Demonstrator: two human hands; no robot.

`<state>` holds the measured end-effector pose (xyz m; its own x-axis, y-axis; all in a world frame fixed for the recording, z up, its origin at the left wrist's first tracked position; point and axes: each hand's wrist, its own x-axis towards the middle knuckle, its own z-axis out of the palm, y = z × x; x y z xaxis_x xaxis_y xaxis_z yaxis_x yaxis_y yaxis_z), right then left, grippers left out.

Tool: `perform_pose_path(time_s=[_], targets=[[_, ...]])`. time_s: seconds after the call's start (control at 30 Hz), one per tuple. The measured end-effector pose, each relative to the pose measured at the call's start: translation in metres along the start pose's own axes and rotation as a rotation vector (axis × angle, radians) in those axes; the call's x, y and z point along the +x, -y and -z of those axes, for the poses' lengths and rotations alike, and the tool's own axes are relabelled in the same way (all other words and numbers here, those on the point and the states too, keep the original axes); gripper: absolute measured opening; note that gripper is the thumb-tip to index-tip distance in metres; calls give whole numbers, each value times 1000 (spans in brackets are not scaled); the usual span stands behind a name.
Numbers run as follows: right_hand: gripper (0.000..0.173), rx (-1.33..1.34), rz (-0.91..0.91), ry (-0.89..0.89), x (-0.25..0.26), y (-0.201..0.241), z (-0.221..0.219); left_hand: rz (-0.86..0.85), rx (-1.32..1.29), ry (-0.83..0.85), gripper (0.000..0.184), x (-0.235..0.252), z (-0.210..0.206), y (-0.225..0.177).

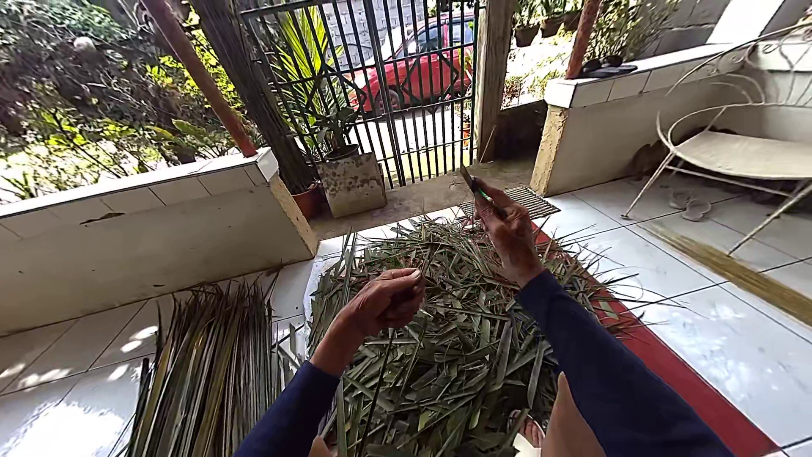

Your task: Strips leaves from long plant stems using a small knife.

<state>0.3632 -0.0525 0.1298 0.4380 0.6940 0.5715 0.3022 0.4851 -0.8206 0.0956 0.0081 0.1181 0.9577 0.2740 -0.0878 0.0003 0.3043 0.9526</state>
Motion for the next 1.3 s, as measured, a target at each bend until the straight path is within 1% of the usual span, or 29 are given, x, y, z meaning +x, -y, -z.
perform_pose_path(time_s=[0.1, 0.23, 0.33, 0.4, 0.43, 0.5, 0.53, 0.6, 0.67, 0.73, 0.83, 0.93, 1.03, 1.1, 1.2, 1.23, 1.3], targets=[[35, 116, -22, -29, 23, -7, 14, 12, 0, 3, 36, -2, 1, 3], [35, 151, -76, -79, 55, -14, 39, 19, -7, -1, 36, -7, 3, 5], [34, 109, -126, -203, 78, -28, 61, 17, -7, -26, 35, -9, 8, 6], [36, 23, -181, -315, 78, -37, 69, 1, 8, -77, 35, -10, 12, 6], [38, -20, -197, -331, 71, -39, 67, -20, 28, -122, 35, -8, 13, 4], [43, -92, -218, -226, 43, -39, 51, -77, 70, -239, 34, -4, 13, 3], [42, -114, -233, -143, 24, -36, 38, -103, 88, -299, 33, -1, 12, 3], [35, -99, -251, 51, -13, -30, 9, -140, 133, -388, 33, 8, 12, 7], [31, -85, -236, 209, -41, -23, -18, -154, 186, -425, 33, 19, 11, 16], [28, -100, -197, 281, -56, -13, -35, -162, 217, -420, 34, 28, 6, 27], [24, -169, -163, 272, -64, -9, -41, -180, 216, -375, 37, 36, -4, 38], [21, -140, -194, 214, -55, -12, -31, -144, 260, -315, 40, 33, -1, 52], [18, -30, -181, 59, -29, -17, -13, -88, 319, -240, 40, 20, 14, 69], [17, -18, -159, -43, -17, -21, 1, -70, 342, -208, 36, 10, 25, 74], [20, -54, -166, -96, -19, -32, 8, -58, 358, -266, 32, -1, 39, 76], [26, -95, -183, -78, -26, -36, 5, -57, 361, -301, 31, -3, 42, 74], [41, -190, -260, 33, -48, -38, -6, -66, 354, -385, 30, -6, 46, 68]])
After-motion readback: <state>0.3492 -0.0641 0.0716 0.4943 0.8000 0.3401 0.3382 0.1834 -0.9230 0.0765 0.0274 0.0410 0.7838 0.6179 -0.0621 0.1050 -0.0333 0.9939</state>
